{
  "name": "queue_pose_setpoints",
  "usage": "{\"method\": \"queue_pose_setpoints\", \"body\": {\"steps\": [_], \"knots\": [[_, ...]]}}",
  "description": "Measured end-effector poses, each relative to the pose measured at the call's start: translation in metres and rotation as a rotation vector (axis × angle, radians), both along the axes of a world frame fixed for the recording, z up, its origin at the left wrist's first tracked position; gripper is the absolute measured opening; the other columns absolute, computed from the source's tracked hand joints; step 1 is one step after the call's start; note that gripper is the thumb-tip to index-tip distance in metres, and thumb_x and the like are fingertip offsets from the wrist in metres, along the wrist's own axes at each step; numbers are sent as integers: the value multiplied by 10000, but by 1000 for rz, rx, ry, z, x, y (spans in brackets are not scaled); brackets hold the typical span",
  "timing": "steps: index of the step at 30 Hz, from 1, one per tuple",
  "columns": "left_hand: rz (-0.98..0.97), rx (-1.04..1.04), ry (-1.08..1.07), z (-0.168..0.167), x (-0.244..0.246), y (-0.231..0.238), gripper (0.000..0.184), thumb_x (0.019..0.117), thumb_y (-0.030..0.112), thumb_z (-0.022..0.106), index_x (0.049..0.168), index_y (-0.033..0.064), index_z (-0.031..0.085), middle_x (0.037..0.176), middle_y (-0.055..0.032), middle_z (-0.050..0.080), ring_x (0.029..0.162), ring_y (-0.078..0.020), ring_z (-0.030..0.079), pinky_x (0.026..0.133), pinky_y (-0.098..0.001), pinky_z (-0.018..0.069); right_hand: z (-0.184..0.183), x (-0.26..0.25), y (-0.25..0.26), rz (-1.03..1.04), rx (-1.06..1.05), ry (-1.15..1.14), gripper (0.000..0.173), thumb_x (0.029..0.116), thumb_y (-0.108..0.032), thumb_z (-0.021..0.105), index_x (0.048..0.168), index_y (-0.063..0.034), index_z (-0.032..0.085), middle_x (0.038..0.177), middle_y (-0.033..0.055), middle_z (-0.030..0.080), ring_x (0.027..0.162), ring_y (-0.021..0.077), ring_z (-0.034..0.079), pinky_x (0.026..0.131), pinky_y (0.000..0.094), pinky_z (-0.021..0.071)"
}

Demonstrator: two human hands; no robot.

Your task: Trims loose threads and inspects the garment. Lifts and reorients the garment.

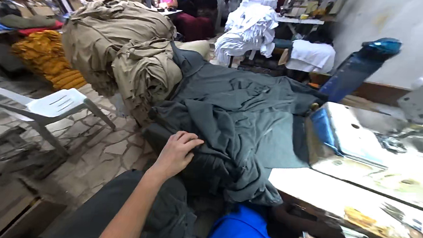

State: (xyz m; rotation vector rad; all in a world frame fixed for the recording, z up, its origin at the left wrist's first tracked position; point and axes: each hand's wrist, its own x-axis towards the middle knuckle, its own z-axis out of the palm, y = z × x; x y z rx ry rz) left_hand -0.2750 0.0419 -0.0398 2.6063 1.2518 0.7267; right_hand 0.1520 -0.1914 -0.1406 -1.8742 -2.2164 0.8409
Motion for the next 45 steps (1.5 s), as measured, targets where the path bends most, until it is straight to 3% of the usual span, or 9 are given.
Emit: {"method": "queue_pose_setpoints", "body": {"steps": [5,10,15,21,24,34,38,41,45], "knots": [[-96,69,29,0,15,8,390,850,217,797,1209,76,740,1236,-232,671,1227,-483,584,1037,-707,400,89,-61,63,70,989,11,333,1034,-407,537,1105,-141,725,909,73,704,815,207,691,696,342,575],[-144,144,-50,24,26,3,198,955,184,644,983,35,771,1010,-140,737,1017,-337,701,1015,-625,444,118,-111,148,111,424,112,417,938,-335,700,1106,45,680,1098,257,673,1082,412,648,936,567,486],[-86,-9,106,31,27,-6,315,797,-18,773,1103,-66,719,1171,-293,679,1174,-502,620,1067,-691,395,176,-81,126,101,157,1107,173,874,-143,612,721,-219,588,716,-141,571,672,-49,534,624,168,446],[-719,-403,-911,69,88,-63,201,1035,252,584,1184,239,718,1098,178,724,1009,104,643,892,-126,538,252,-63,225,807,722,1576,338,1107,-121,312,1342,-87,553,1226,12,632,1132,83,617,941,259,544],[-224,-671,-1460,67,117,-82,251,979,25,484,1024,140,703,919,56,770,853,-19,729,780,-219,616,307,-117,233,-47,647,1473,335,1108,-202,352,1364,-51,507,1264,76,624,1124,172,666,984,375,570],[226,-390,-956,24,87,-42,246,997,26,523,1203,-70,618,1070,-43,721,987,-25,685,912,-234,565,109,-157,192,31,662,183,268,923,-180,680,1077,36,721,1048,270,690,1013,441,682,860,561,559],[240,28,-333,36,54,-26,288,891,-2,608,1160,-76,679,1002,-222,724,920,-320,718,820,-543,571,130,-134,186,-84,493,817,222,987,-63,560,1054,44,742,972,102,728,927,139,678,854,302,539],[53,-84,-501,71,18,-10,375,889,115,621,1260,73,658,942,6,692,815,-57,649,744,-269,561,162,-114,172,-106,111,1449,208,1029,-58,536,1175,-7,675,972,23,715,870,60,674,827,265,568],[-417,-142,-822,143,36,8,232,1003,324,636,1213,278,721,1132,120,724,1027,-43,682,920,-256,567,183,-85,137,70,483,1072,439,957,-223,720,1359,-70,629,1081,16,718,947,6,653,871,219,549]]}}
